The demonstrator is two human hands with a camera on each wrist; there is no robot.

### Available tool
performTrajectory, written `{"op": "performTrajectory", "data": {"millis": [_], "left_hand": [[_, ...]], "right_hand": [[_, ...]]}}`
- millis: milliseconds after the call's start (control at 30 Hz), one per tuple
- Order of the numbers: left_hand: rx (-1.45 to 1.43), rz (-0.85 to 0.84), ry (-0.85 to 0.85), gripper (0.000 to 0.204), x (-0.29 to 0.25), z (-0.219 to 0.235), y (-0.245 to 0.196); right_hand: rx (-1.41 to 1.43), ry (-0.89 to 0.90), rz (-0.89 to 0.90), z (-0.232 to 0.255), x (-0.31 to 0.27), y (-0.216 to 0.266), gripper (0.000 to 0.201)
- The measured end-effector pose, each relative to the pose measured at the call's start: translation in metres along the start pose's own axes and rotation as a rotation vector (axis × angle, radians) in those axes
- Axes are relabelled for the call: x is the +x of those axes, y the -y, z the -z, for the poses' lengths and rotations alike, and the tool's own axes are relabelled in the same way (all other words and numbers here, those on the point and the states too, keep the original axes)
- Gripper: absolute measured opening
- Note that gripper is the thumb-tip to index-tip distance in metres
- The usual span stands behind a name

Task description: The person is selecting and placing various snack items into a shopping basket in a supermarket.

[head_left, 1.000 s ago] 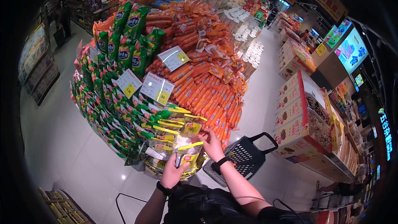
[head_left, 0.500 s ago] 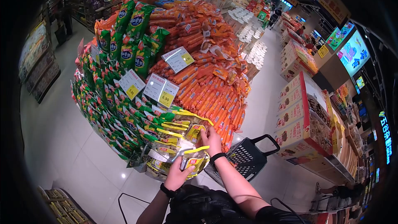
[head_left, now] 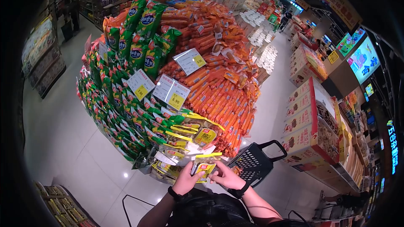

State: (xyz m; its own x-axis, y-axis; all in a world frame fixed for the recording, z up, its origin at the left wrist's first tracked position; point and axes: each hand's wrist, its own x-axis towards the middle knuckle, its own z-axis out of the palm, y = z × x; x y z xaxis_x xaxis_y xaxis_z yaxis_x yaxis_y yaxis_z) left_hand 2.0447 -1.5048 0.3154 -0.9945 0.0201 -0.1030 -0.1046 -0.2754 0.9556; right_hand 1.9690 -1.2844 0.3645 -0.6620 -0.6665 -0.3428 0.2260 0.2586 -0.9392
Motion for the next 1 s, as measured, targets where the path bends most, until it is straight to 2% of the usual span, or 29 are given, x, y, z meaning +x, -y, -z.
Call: {"op": "performTrajectory", "data": {"millis": [33,133,167,200,267,333,367,400,467,567,633,667,733,767,800,833,867,967,1000], "left_hand": [[0.008,-0.008,-0.001,0.042,0.001,-0.004,-0.003],[0.114,-0.089,-0.043,0.049,0.007,-0.005,-0.003],[0.163,-0.125,-0.064,0.053,0.01,-0.003,-0.002],[0.212,-0.161,-0.085,0.057,0.012,-0.002,-0.002],[0.482,-0.212,-0.137,0.088,0.006,-0.007,-0.005],[0.623,-0.232,-0.136,0.1,-0.003,-0.013,0.005],[0.566,-0.1,-0.023,0.109,-0.008,-0.012,0.012],[0.44,0.042,0.096,0.105,-0.011,-0.014,0.005],[0.417,0.056,0.237,0.1,-0.007,-0.006,0.065],[-0.023,0.252,0.18,0.095,-0.005,-0.008,0.03],[-0.095,0.26,0.08,0.095,0.006,-0.001,0.05],[-0.133,0.265,0.03,0.095,0.011,0.002,0.062],[-0.188,0.253,-0.003,0.097,0.022,0.003,0.058],[-0.201,0.233,-0.015,0.098,0.028,0.002,0.058],[-0.213,0.218,-0.027,0.098,0.032,0.0,0.055],[-0.247,0.18,0.015,0.099,0.034,-0.004,0.029],[-0.279,0.197,0.016,0.101,0.039,-0.006,0.024],[-0.521,0.226,-0.018,0.084,0.062,0.0,0.072],[-0.641,0.195,-0.02,0.086,0.067,0.0,0.086]], "right_hand": [[-0.109,-0.052,0.017,0.004,0.007,-0.02,0.041],[0.045,-0.189,0.133,0.0,0.031,-0.023,0.033],[0.054,-0.212,0.134,0.005,0.038,-0.025,0.026],[0.035,-0.266,0.209,0.002,0.046,-0.021,0.026],[0.068,-0.402,0.178,-0.002,0.06,-0.01,0.026],[0.122,-0.528,0.24,-0.003,0.083,-0.013,0.023],[0.1,-0.552,0.274,-0.003,0.094,-0.015,0.023],[0.077,-0.575,0.308,-0.003,0.103,-0.016,0.023],[0.029,-0.553,0.297,0.003,0.121,-0.034,0.025],[-0.055,-0.559,0.278,0.0,0.128,-0.046,0.027],[-0.045,-0.623,0.204,-0.001,0.132,-0.055,0.028],[-0.214,-0.646,0.215,0.004,0.135,-0.063,0.028],[-0.549,-0.684,0.232,0.01,0.135,-0.06,0.028],[-0.588,-0.725,0.288,0.011,0.13,-0.061,0.029],[-0.626,-0.765,0.339,0.005,0.123,-0.038,0.031],[-0.66,-0.8,0.309,0.005,0.121,-0.036,0.032],[-0.675,-0.795,0.288,0.006,0.123,-0.04,0.031],[-0.66,-0.648,0.223,0.02,0.129,-0.049,0.031],[-0.471,-0.567,0.178,0.019,0.13,-0.051,0.031]]}}
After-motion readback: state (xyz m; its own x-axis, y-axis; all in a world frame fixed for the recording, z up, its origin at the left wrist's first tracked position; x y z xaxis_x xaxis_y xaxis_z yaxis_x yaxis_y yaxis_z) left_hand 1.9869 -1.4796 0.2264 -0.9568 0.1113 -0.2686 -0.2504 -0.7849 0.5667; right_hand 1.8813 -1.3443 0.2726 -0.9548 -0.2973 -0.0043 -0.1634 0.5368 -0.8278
